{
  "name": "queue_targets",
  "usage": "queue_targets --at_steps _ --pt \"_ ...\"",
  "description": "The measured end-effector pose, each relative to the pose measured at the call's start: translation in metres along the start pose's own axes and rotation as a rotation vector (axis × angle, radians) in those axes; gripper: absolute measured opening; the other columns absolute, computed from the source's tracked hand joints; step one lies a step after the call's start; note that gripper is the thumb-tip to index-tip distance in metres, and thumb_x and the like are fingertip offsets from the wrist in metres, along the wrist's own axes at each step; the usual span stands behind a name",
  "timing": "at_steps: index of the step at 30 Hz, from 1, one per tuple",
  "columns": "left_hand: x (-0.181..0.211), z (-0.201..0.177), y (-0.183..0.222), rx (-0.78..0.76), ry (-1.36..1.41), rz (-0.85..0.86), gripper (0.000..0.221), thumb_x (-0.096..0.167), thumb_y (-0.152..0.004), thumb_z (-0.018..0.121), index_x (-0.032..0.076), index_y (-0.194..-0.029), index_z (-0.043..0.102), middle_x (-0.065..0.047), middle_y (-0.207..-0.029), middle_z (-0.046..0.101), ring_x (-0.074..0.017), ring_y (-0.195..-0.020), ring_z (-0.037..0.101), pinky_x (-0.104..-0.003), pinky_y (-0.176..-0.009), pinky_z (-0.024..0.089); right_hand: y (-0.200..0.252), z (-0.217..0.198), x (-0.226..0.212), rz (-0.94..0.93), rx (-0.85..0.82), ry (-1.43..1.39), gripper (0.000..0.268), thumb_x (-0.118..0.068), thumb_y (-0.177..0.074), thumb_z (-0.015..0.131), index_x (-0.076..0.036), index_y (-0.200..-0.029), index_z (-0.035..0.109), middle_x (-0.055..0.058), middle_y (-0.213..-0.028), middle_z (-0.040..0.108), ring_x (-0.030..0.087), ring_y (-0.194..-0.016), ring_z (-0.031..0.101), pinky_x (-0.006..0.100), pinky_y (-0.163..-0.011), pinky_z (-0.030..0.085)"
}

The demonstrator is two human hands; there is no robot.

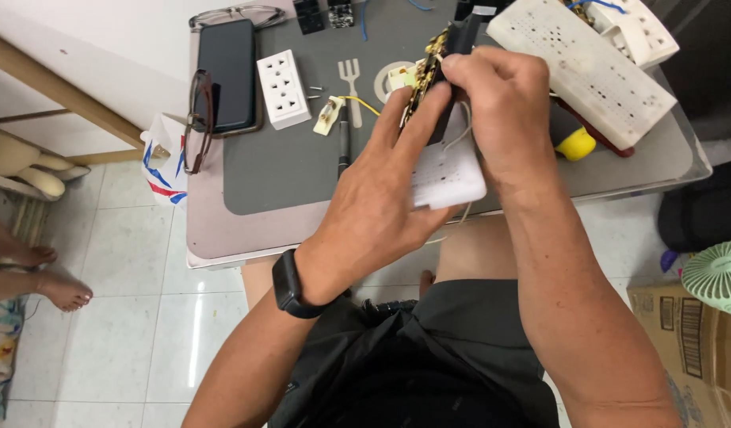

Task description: Assembling and wiring a multi-socket power strip using a screwdriver.

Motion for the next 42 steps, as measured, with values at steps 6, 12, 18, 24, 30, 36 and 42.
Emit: queue_targets --at_steps 6,12,18,24,30,36,42 --pt "-0.007 0.004 0.012 0.097 -0.025 0.02 0.075 0.026 -0.081 0.081 0.016 -0.142 0.039 -0.033 -0.151 0.031 -0.0434 -0.126 0.056 -0.045 -0.083 0.054 0.005 -0.005 0.014 -0.021 -0.097 0.332 0.054 -0.029 -0.099 0.056 -0.018 -0.057 0.023 -0.008 -0.056 0.02 0.007 -0.056 0.022 0.03 -0.052 0.02" --pt "-0.013 -0.002 0.02 0.196 0.011 -0.072 0.079 0.031 -0.08 0.085 0.02 -0.143 0.039 -0.024 -0.154 0.035 -0.0367 -0.136 0.054 -0.046 -0.09 0.056 0.06 -0.062 0.009 -0.467 0.23 0.482 0.015 -0.001 -0.107 0.065 0.003 -0.093 0.069 -0.001 -0.072 0.046 0.01 -0.073 0.039 0.029 -0.066 0.035" --pt "-0.012 -0.016 0.011 0.192 0.023 -0.084 0.076 0.034 -0.078 0.083 0.013 -0.14 0.043 -0.02 -0.154 0.034 -0.035 -0.143 0.043 -0.044 -0.109 0.046 0.078 -0.013 0.056 0.122 -0.187 0.225 0.03 -0.011 -0.084 0.065 -0.012 -0.113 0.072 -0.006 -0.071 0.062 0.004 -0.061 0.046 0.024 -0.05 0.041" --pt "-0.018 -0.019 0.016 0.214 0.01 -0.058 0.078 0.054 -0.082 0.071 0.014 -0.142 0.039 -0.02 -0.154 0.036 -0.0361 -0.145 0.043 -0.044 -0.102 0.051 0.069 0.003 0.062 -0.046 -0.095 0.12 0.029 -0.001 -0.083 0.059 -0.009 -0.056 0.049 0.001 -0.045 0.044 0.009 -0.045 0.04 0.027 -0.041 0.031" --pt "-0.021 -0.026 0.014 0.232 -0.007 -0.047 0.078 0.043 -0.079 0.08 0.012 -0.14 0.043 -0.02 -0.151 0.044 -0.0355 -0.143 0.044 -0.045 -0.113 0.044 0.073 0.012 0.063 0.034 -0.117 -0.033 0.029 -0.015 -0.085 0.069 -0.006 -0.112 0.068 0.003 -0.055 0.057 0.01 -0.036 0.048 0.023 -0.036 0.042" --pt "-0.014 -0.038 0.005 0.263 -0.008 -0.041 0.076 0.038 -0.08 0.082 0.004 -0.137 0.046 -0.015 -0.143 0.051 -0.0269 -0.137 0.049 -0.036 -0.097 0.056 0.065 0.025 0.045 0.068 -0.265 -0.262 0.006 -0.002 -0.089 0.062 -0.001 -0.087 0.068 0.01 -0.061 0.063 0.012 -0.043 0.055 0.021 -0.035 0.049" --pt "-0.018 -0.034 0.007 0.255 -0.027 -0.138 0.086 0.044 -0.072 0.082 0.008 -0.14 0.045 -0.019 -0.148 0.045 -0.0244 -0.123 0.058 -0.03 -0.086 0.055 0.072 0.028 0.051 0.005 -0.331 -0.377 0.016 -0.013 -0.091 0.056 0.001 -0.093 0.065 0.01 -0.053 0.057 0.016 -0.04 0.057 0.024 -0.044 0.046"
Point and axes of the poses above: each hand's wrist, its own y-axis away from the middle knuckle, its own z-axis out of the palm, x = y × z, the point moved 7 cm from there along -y, towards the middle knuckle
